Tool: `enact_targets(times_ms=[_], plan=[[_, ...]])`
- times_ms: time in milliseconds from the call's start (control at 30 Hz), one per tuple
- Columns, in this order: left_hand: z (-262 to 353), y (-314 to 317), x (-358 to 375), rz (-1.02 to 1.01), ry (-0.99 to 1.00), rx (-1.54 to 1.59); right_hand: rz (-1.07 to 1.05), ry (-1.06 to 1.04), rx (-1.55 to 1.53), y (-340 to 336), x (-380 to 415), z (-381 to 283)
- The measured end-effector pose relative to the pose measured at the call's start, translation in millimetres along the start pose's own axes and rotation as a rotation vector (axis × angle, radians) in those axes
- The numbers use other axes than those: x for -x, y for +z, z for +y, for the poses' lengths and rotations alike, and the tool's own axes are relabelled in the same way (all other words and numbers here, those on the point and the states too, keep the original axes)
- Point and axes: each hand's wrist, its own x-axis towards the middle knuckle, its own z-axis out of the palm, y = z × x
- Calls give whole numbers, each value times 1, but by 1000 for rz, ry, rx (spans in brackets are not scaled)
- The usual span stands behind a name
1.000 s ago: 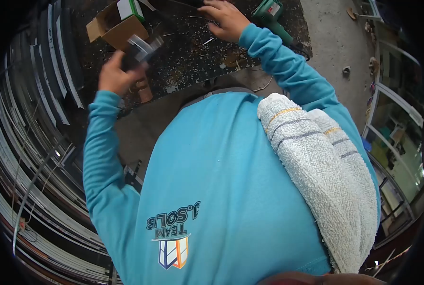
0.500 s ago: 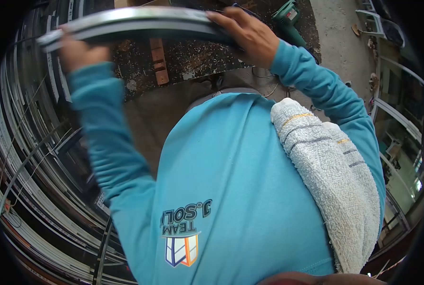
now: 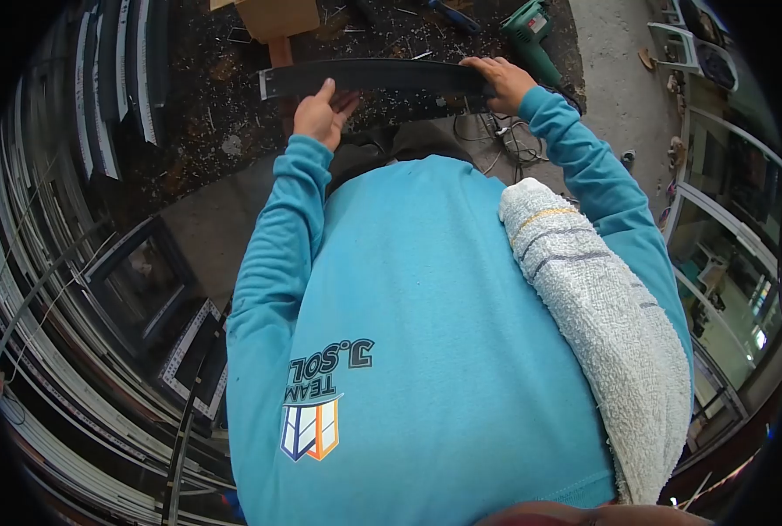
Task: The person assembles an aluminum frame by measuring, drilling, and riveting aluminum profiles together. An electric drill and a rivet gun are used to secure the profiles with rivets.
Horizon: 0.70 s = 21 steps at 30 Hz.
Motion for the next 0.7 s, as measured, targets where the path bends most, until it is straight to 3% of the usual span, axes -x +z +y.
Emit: enact_targets(times_ms=[167, 233, 267, 300, 333, 367, 400, 467, 500, 600, 700], plan=[[2, -1, 14, -3, -121, -286, 50, 101, 147, 8, 4, -2], [-4, -3, 15, 82, -123, -488, 66, 142, 129, 8, 3, 1], [-7, 2, 21, 125, -17, -771, 178, 132, 83, 16, 2, 3], [-3, 11, 37, 40, 404, -1324, 135, 168, 90, -3, 7, -11], [-6, 45, 60, 65, 598, -1251, 190, 71, 55, 4, 5, -2], [-4, 58, 65, 3, 625, -1361, 287, 50, -78, -3, 13, -1], [-9, 56, 56, -18, 894, -1558, 522, -9, -313, 4, 11, 6], [-8, 85, 48, -118, 1271, -1707, 749, 91, -377, -7, 3, 15], [-11, 97, 36, -177, 1247, -1721, 859, 222, -270, -6, -2, 21], [-15, 126, 1, -349, 1312, -1834, 483, 563, -276, 14, -41, 48], [-21, 148, -21, -548, 943, -2033, 470, 629, -231, 21, -59, 70]])
